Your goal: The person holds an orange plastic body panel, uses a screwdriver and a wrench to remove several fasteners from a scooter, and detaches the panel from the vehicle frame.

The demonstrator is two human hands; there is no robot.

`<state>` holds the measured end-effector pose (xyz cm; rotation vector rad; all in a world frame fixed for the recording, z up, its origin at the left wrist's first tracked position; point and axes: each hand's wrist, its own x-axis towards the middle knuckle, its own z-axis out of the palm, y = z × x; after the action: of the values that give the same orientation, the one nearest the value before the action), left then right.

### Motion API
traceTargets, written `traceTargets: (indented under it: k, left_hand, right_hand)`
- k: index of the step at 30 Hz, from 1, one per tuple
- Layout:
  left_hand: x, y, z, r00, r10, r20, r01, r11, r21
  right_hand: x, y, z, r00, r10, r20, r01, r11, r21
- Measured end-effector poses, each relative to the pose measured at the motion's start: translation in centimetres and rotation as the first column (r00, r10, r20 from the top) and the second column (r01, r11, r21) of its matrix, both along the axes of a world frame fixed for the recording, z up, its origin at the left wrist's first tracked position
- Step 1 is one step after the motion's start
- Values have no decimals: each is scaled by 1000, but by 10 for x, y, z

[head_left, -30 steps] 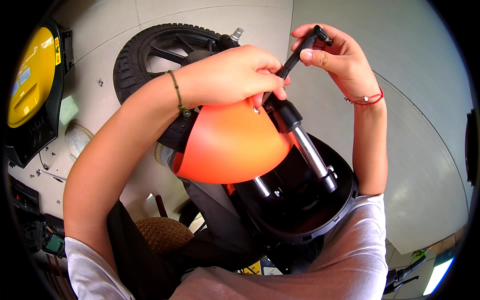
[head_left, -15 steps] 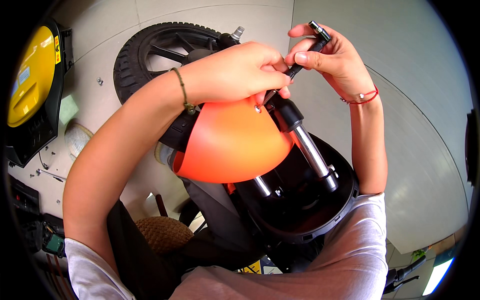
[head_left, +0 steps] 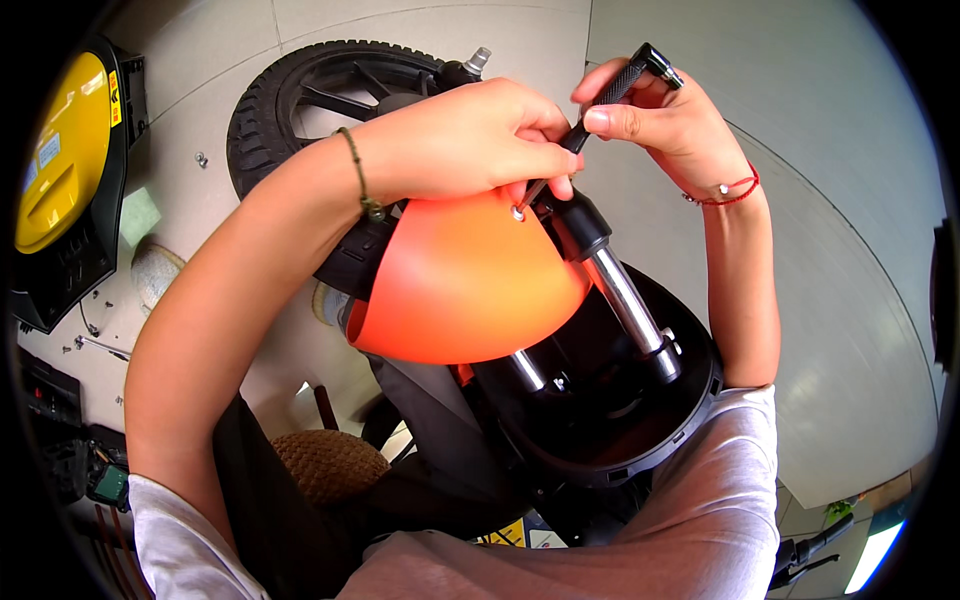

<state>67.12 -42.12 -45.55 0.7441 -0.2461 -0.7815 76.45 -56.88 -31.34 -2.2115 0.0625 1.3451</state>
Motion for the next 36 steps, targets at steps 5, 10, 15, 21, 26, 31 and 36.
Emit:
traceTargets:
  k: [5,10,15,21,26,31,36]
  left_hand:
    - [-1,2,-2,999,9,36,-9,1000,-12]
    - [0,-5,-1,990,109,87,-111,994,19]
    - [2,1,0,999,23,-43,-25,999,-40]
    - [0,1,-7,995,96,35,-94,994,-56]
    - [2,-10,-12,967,196,164,-201,980,15]
    - [2,-8,-8,998,62,21,-63,995,76]
    - [2,1,-4,998,7,-55,-10,998,-63]
  right_hand:
    - [1,-5,-4,991,-110,-76,120,981,155]
    - [-6,-4,-14,991,-124,-49,131,973,189]
    - [-6,-1,-5,997,-81,8,80,996,49]
    - [-2,-2,-3,992,-123,-32,127,978,166]
    - [-8,-1,-10,995,-91,-41,96,987,132]
    - [-6,0,-9,999,-28,-37,31,997,71]
    - [-2,-1,-5,995,-59,-78,69,989,127]
